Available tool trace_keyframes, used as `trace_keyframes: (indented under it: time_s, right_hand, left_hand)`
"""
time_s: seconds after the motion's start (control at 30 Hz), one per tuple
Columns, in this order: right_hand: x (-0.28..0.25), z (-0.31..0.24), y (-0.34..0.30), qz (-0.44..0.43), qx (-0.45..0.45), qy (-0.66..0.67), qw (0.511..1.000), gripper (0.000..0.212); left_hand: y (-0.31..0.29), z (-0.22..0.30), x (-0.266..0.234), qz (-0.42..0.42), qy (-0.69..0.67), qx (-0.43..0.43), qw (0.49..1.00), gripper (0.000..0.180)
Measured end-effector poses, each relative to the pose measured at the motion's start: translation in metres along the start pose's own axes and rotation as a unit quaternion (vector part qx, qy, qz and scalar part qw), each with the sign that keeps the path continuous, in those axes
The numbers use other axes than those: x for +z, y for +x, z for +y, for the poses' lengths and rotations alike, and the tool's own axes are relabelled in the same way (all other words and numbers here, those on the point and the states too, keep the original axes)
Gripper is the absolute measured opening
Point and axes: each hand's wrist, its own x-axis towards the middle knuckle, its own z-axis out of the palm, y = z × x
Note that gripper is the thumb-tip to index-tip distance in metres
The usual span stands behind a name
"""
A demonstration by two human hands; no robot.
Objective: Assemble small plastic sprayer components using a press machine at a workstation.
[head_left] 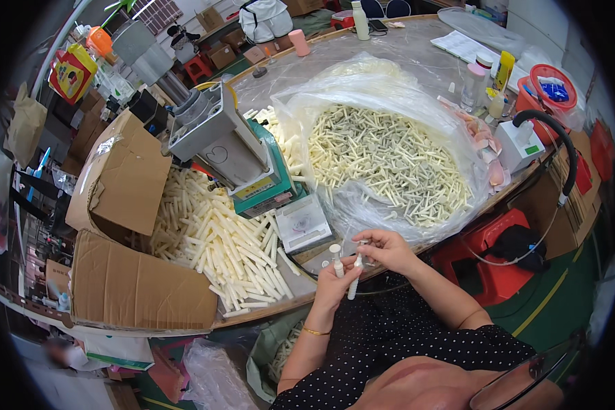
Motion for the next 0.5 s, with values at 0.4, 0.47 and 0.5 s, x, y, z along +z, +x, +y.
trace_keyframes:
  time_s: [0.4,0.47,0.5]
  right_hand:
    - [0.006,-0.009,-0.001,-0.003,-0.077,0.070,0.995,0.039]
    - [0.001,-0.015,-0.001,0.021,-0.054,0.046,0.997,0.035]
    - [0.000,-0.018,-0.002,0.044,-0.031,0.021,0.998,0.032]
  left_hand:
    - [0.000,0.003,0.004,0.041,0.055,0.035,0.997,0.016]
    - [-0.002,-0.004,-0.001,0.021,0.088,0.041,0.995,0.015]
    - [-0.004,-0.006,-0.004,0.014,0.091,0.038,0.995,0.014]
